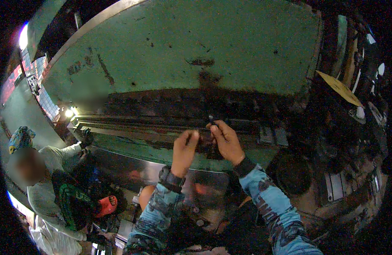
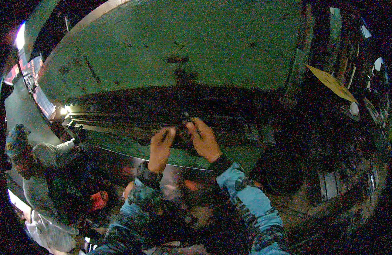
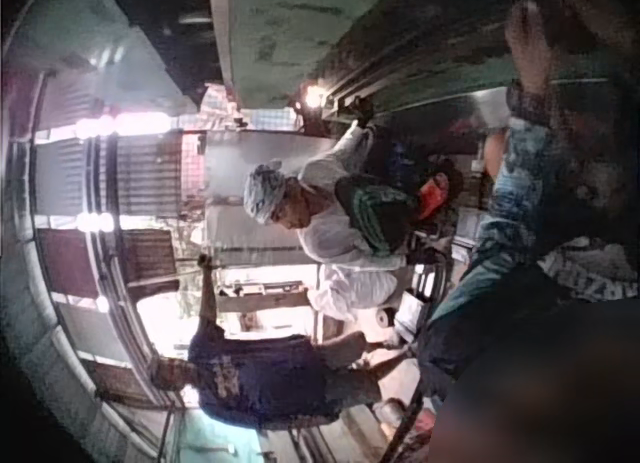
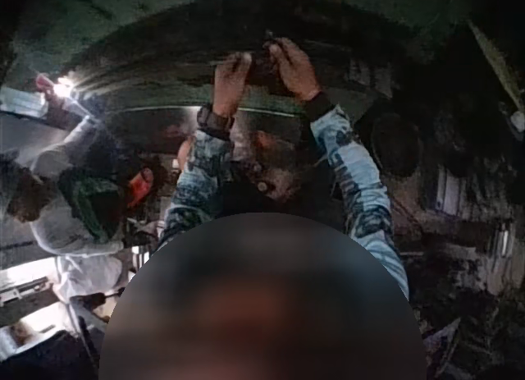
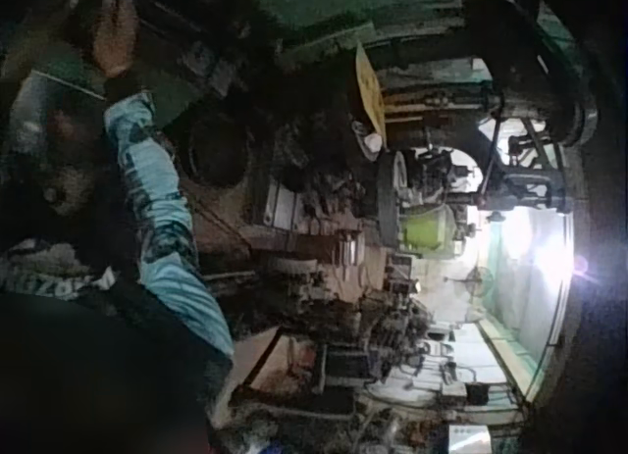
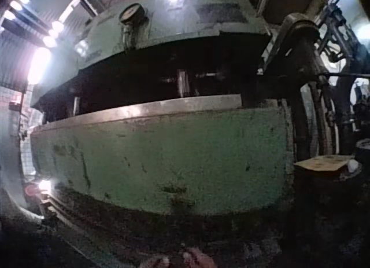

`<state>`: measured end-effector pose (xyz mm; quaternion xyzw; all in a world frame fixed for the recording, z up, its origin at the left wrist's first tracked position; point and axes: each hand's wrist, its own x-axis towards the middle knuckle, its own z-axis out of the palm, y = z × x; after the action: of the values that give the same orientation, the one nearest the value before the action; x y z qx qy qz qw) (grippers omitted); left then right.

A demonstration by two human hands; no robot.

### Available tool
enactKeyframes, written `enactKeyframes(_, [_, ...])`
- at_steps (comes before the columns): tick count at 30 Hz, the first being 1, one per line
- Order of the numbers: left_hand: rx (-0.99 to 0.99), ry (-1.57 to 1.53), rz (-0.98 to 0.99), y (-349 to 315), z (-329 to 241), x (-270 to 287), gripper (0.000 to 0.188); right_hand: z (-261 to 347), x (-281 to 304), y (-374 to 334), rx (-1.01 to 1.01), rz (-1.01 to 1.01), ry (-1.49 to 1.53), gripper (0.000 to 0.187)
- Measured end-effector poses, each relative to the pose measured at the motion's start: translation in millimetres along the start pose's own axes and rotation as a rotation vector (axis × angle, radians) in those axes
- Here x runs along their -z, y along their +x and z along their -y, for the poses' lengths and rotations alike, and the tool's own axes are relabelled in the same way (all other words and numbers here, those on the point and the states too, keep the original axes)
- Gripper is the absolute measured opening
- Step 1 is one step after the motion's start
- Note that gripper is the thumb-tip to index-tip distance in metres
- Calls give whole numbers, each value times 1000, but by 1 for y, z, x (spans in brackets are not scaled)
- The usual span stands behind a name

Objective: The person operates a metal bending machine with a coworker to bend a large metal sheet. They position the sheet, activate the press, and adjust the sheet between cycles to achieve the desired bend.

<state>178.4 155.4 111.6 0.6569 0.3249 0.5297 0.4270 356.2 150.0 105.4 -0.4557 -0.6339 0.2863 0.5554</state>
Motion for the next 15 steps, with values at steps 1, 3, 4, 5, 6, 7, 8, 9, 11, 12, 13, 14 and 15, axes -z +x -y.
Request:
enactKeyframes(1, [12,1,-104,12,-9,4,31,-10,-15,13,174,-148,-158,33])
enactKeyframes(3, [-120,256,-150,39,-23,0,32,-26,-19,27,170,-132,-151,33])
enactKeyframes(4, [-230,383,-196,48,-27,-2,32,-33,-22,33,149,-129,-149,33])
enactKeyframes(5, [-160,506,-217,57,-29,-4,35,-39,-25,39,128,-126,-146,32])
enactKeyframes(6, [-206,568,-265,58,-29,-5,35,-44,-29,45,128,-137,-142,31])
enactKeyframes(7, [-228,631,-317,59,-28,-8,35,-47,-33,44,151,-146,-149,31])
enactKeyframes(8, [-190,711,-349,55,-24,-6,35,-51,-37,43,174,-155,-156,30])
enactKeyframes(9, [-271,705,-380,53,-22,-5,34,-52,-42,40,217,-154,-173,30])
enactKeyframes(11, [-298,736,-399,47,-17,-2,33,-53,-48,33,270,-173,-183,30])
enactKeyframes(12, [-287,730,-394,46,-16,-2,33,-53,-50,29,282,-191,-175,31])
enactKeyframes(13, [-278,727,-383,45,-15,-2,33,-50,-50,26,217,-178,-184,31])
enactKeyframes(14, [-277,736,-391,46,-16,-1,33,-47,-49,26,296,-186,-180,31])
enactKeyframes(15, [-292,719,-381,48,-17,-3,33,-44,-46,26,293,-160,-191,32])
